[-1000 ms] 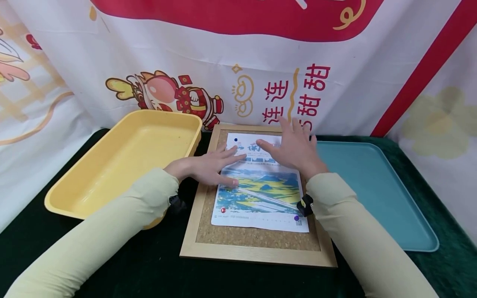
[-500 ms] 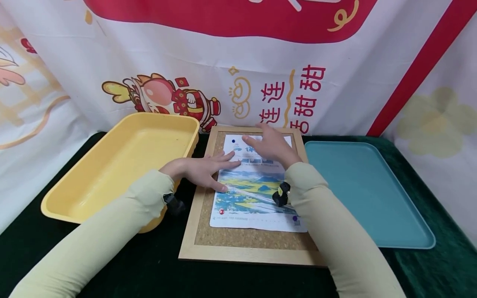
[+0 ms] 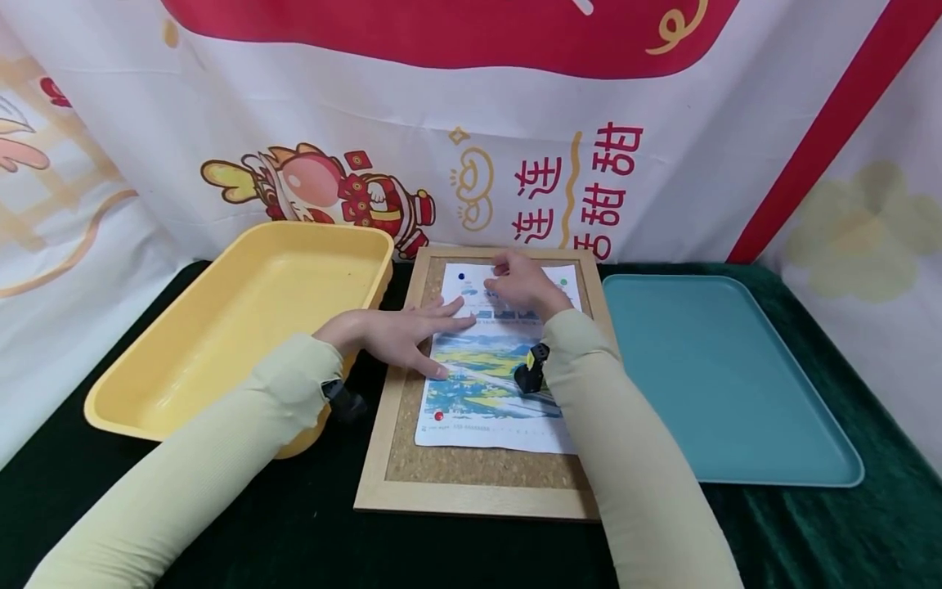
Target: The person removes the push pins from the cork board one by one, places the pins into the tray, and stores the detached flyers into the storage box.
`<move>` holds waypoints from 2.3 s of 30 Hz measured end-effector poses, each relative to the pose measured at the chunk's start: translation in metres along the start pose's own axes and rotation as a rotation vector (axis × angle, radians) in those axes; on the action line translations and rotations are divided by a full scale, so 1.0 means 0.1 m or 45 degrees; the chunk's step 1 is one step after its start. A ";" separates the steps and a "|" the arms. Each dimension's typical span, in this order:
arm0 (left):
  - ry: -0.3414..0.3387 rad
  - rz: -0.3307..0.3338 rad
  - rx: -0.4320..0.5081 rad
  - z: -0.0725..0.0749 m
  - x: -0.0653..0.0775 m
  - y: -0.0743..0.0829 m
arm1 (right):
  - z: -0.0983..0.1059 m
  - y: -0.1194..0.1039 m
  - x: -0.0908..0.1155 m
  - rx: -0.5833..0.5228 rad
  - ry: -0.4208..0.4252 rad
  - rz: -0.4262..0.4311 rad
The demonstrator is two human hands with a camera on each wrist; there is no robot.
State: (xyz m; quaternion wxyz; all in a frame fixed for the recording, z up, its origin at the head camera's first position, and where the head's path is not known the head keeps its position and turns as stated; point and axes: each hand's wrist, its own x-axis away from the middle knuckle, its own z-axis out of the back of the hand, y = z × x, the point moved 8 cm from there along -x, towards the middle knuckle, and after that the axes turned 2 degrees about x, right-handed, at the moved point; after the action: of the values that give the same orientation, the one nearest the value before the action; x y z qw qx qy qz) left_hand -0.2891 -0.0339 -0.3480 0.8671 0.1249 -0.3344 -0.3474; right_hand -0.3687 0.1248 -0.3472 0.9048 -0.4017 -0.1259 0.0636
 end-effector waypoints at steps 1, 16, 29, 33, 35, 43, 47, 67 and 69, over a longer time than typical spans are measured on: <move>0.000 0.001 0.003 0.00 0.00 0.00 | -0.01 0.01 -0.01 -0.004 -0.001 -0.009; -0.003 0.012 0.013 -0.01 -0.01 -0.01 | -0.04 0.05 -0.16 -0.089 0.041 -0.053; 0.014 0.024 0.020 0.01 0.09 -0.04 | -0.19 -0.12 -0.29 -0.155 0.067 -0.090; 0.022 0.008 0.040 -0.03 0.09 -0.03 | -0.22 -0.10 -0.32 -0.166 0.092 -0.134; 0.026 0.000 0.041 -0.05 0.09 -0.02 | -0.23 -0.08 -0.33 -0.170 0.112 -0.136; 0.032 -0.010 0.031 -0.04 0.05 0.01 | -0.19 -0.06 -0.33 -0.135 0.177 -0.131; 0.023 -0.022 0.027 -0.04 0.02 0.02 | -0.18 -0.05 -0.33 -0.116 0.201 -0.146; 0.033 -0.013 0.022 -0.03 0.02 0.02 | -0.17 -0.08 -0.35 -0.056 0.193 -0.205; 0.033 -0.013 0.022 -0.03 0.02 0.02 | -0.17 -0.09 -0.36 -0.061 0.189 -0.212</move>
State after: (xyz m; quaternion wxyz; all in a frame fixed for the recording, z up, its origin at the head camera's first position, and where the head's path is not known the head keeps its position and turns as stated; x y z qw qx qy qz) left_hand -0.2845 -0.0339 -0.3479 0.8685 0.1386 -0.3254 -0.3472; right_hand -0.3984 0.0987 -0.3580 0.9040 -0.4149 -0.0930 -0.0445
